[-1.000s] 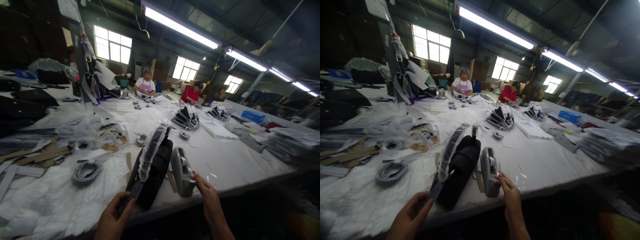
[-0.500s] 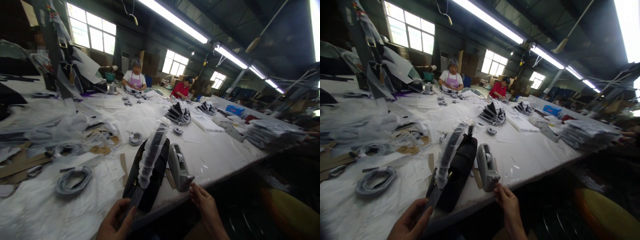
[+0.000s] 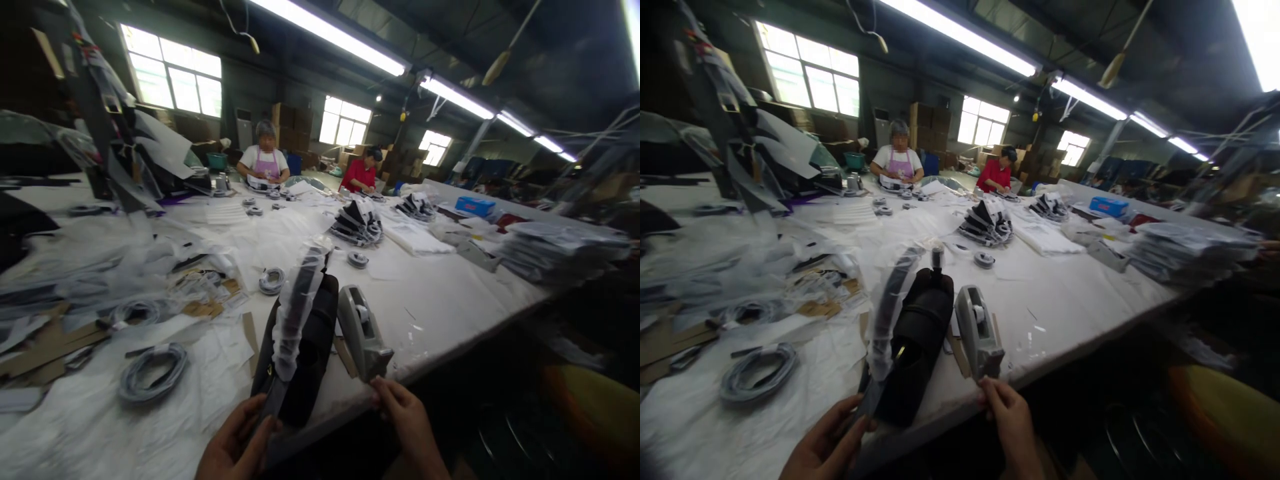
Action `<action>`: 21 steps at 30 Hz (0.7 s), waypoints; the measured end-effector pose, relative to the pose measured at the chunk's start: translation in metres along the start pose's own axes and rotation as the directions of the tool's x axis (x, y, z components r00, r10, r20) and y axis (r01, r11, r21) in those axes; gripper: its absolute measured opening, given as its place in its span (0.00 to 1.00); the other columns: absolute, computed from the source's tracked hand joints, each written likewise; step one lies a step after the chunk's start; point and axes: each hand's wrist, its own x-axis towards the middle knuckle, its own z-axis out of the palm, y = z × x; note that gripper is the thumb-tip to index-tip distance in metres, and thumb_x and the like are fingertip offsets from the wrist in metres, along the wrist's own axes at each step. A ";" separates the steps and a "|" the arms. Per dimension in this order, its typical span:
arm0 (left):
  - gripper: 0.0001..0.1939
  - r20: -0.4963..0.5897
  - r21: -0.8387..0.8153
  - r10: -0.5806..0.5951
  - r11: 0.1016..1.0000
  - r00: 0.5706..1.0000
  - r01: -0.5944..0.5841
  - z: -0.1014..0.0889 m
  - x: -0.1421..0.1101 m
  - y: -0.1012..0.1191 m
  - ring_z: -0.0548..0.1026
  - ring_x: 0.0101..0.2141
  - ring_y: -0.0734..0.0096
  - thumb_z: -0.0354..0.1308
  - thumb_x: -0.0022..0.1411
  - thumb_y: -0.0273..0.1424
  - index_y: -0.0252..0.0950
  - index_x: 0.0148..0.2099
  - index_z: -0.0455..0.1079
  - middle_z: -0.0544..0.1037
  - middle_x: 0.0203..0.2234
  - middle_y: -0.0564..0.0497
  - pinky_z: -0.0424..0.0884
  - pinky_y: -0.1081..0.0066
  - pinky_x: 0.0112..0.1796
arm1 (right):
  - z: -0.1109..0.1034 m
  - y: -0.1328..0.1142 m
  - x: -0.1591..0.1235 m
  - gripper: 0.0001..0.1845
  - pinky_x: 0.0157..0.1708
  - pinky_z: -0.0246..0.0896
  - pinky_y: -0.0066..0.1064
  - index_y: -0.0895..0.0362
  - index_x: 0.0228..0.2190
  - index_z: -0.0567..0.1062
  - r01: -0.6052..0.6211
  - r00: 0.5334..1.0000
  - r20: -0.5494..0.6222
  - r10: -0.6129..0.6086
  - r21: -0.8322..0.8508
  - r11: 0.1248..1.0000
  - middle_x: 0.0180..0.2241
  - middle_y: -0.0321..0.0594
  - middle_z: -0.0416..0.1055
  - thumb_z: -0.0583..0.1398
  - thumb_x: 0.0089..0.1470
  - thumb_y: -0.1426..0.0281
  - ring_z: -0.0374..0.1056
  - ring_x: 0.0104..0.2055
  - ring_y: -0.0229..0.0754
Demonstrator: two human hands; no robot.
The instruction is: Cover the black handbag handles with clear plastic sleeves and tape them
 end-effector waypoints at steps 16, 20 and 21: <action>0.21 -0.228 0.082 0.226 0.974 0.947 -0.213 0.027 -0.027 -0.005 0.73 0.26 0.69 0.68 0.51 0.45 0.35 0.41 0.77 0.80 0.29 0.48 0.67 0.75 0.25 | 0.115 -0.066 -0.040 0.26 0.20 0.52 0.28 0.57 0.16 0.79 0.423 0.746 0.624 -0.231 -0.177 0.889 0.15 0.40 0.73 0.61 0.52 0.51 0.66 0.19 0.40; 0.23 -0.074 -0.024 0.091 0.995 0.993 -0.093 0.021 -0.031 -0.001 0.59 0.16 0.83 0.66 0.52 0.48 0.34 0.42 0.75 0.77 0.24 0.52 0.51 0.80 0.16 | 0.107 -0.062 -0.035 0.24 0.20 0.54 0.27 0.57 0.18 0.80 0.298 0.683 0.718 -0.132 -0.110 0.948 0.16 0.39 0.73 0.62 0.51 0.51 0.65 0.19 0.39; 0.24 -0.042 -0.042 0.059 0.997 0.997 -0.060 0.019 -0.032 0.000 0.57 0.15 0.85 0.66 0.53 0.48 0.34 0.42 0.74 0.75 0.23 0.53 0.48 0.81 0.15 | 0.105 -0.059 -0.034 0.23 0.21 0.56 0.26 0.57 0.19 0.80 0.221 0.639 0.762 -0.108 -0.047 0.974 0.18 0.39 0.74 0.63 0.51 0.51 0.66 0.19 0.39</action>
